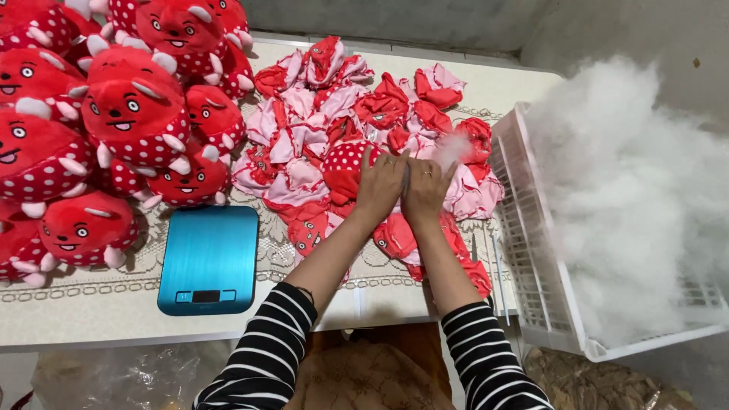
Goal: Stuffing a red plush toy with white fiberfill material on a work table.
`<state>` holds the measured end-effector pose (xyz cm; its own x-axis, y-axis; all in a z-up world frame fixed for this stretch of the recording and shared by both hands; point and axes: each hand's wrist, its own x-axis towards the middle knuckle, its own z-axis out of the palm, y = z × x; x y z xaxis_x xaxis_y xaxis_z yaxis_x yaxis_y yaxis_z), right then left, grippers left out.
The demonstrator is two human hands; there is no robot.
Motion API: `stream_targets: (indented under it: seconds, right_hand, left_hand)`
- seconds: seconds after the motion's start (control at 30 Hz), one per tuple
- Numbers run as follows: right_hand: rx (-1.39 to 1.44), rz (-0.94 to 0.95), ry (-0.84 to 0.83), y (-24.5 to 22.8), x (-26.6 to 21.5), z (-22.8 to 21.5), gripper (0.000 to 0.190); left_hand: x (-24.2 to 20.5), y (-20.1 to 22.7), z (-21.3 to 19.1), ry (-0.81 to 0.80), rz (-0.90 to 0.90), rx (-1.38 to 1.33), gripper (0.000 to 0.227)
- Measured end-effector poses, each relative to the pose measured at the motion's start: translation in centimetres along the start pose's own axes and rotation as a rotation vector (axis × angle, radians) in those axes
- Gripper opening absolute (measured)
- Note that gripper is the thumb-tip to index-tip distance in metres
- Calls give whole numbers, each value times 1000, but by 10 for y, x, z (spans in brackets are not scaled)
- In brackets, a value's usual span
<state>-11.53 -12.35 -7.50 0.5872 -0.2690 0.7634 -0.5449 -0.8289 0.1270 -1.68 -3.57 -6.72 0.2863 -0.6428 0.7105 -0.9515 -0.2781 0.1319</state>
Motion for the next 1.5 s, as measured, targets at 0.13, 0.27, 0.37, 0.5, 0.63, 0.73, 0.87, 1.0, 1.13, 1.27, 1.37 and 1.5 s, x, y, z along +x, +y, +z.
stream_targets:
  seconds: [0.13,0.27,0.37,0.5,0.63,0.73,0.87,1.0,1.13,1.27,1.37,1.5]
  right_hand:
    - [-47,28,34,-5,4,6,21]
    - [-148,46,-58,-10,7,-7,22]
    - [-157,65,-99,-12,10,-12,18]
    - [-147,100,-90,-3,5,-8,17]
    - [-99,116,-58,0,2,-5,17]
    - [-110,77,-15,-6,12,-11,10]
    - [-129,21,-7,-12,19,-24,16]
    - [-103,57,-2,-6,10,-8,14]
    - [-96,94,7,1,1,4,19]
    - [-100,124,-22,0,1,1,21]
    - [-72,167,-47,0,-4,2,21]
    - [-8,301,-74,1,1,-7,25]
  left_hand:
    - [10,6,1,111,-27,73,18]
    - [8,14,4,41,-60,131,9]
    - [7,14,7,-13,-61,135,8]
    - [7,11,-1,-40,-53,121,9]
    - [9,15,-7,-14,-47,126,10]
    - [15,24,-17,0,-15,167,25]
    - [7,20,2,77,75,233,44]
    - [0,9,15,93,123,192,34]
    - [2,-3,3,82,117,152,18]
    - [4,-11,-21,47,72,106,9]
    - [4,-13,-30,77,36,81,9]
    - [7,-20,-42,148,-54,59,12]
